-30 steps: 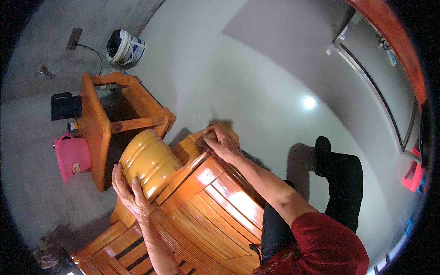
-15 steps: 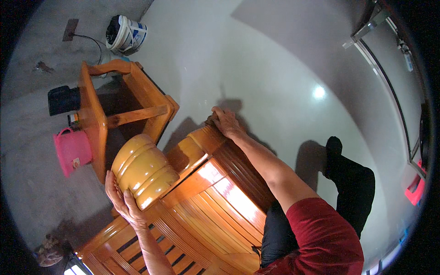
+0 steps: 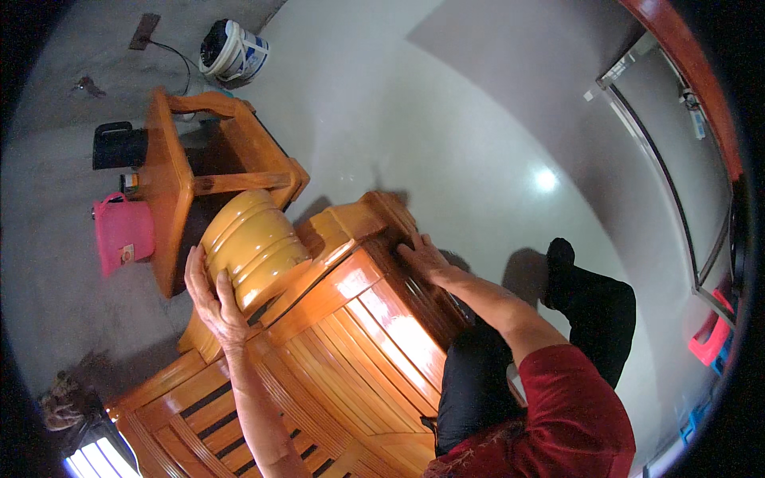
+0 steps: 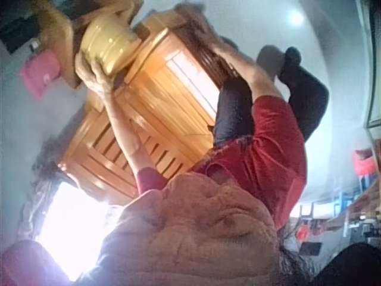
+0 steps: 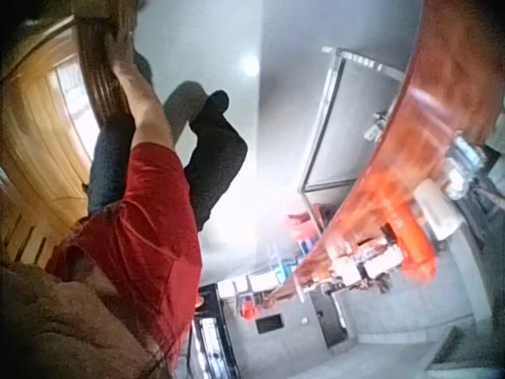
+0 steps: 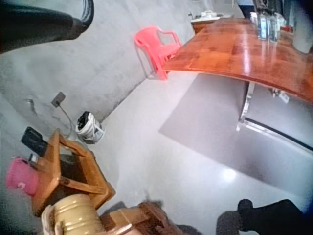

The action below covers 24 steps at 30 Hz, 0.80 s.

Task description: The person wipes a wooden chair, a pink plastic chair, a wooden table, and a small side table using a cloth. They dip the cloth into a red basin of water and wring it out before continuing to wipe the surfaces.

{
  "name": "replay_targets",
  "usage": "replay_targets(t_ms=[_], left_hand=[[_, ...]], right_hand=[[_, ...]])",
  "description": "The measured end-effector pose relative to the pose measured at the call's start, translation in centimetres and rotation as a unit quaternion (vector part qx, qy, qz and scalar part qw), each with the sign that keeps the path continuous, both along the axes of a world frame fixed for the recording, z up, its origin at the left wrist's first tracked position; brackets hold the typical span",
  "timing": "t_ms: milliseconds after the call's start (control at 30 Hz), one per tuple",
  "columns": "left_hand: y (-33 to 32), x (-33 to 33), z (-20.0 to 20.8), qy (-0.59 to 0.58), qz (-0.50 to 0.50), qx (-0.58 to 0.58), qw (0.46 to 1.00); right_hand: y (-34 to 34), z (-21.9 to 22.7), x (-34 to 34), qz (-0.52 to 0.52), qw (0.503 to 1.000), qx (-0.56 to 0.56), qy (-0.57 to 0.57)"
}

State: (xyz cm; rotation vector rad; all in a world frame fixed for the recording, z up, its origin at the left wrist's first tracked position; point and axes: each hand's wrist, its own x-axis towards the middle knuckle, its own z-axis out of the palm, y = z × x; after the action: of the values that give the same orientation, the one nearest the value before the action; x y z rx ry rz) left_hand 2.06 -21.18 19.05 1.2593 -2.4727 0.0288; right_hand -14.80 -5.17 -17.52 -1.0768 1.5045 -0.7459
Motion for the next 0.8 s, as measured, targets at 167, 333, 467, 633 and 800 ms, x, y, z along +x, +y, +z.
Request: replay_targets(t_ms=[167, 333, 467, 633, 800], left_hand=[[0.9, 0.1, 0.3, 0.017, 0.065, 0.006, 0.998], [0.8, -0.8, 0.5, 0.016, 0.069, -0.012, 0.997], [0.7, -0.7, 0.8, 0.017, 0.065, -0.015, 0.998], [0.8, -1.8, 1.3, 0.029, 0.054, 0.003, 0.998], [0.9, -1.3, 0.6, 0.072, 0.062, 0.039, 0.995]], right_hand=[[5.0, 5.6, -4.1, 0.331, 0.936, 0.026, 0.114], [3.2, 6.5, -8.0, 0.373, 0.917, 0.113, 0.083], [-6.3, 11.4, -8.0, -0.024, 0.995, 0.015, -0.092], [-14.5, 8.3, -3.1, -0.064, 0.997, -0.052, 0.005], [-12.6, 4.0, -3.0, 0.032, 0.996, 0.023, 0.079]])
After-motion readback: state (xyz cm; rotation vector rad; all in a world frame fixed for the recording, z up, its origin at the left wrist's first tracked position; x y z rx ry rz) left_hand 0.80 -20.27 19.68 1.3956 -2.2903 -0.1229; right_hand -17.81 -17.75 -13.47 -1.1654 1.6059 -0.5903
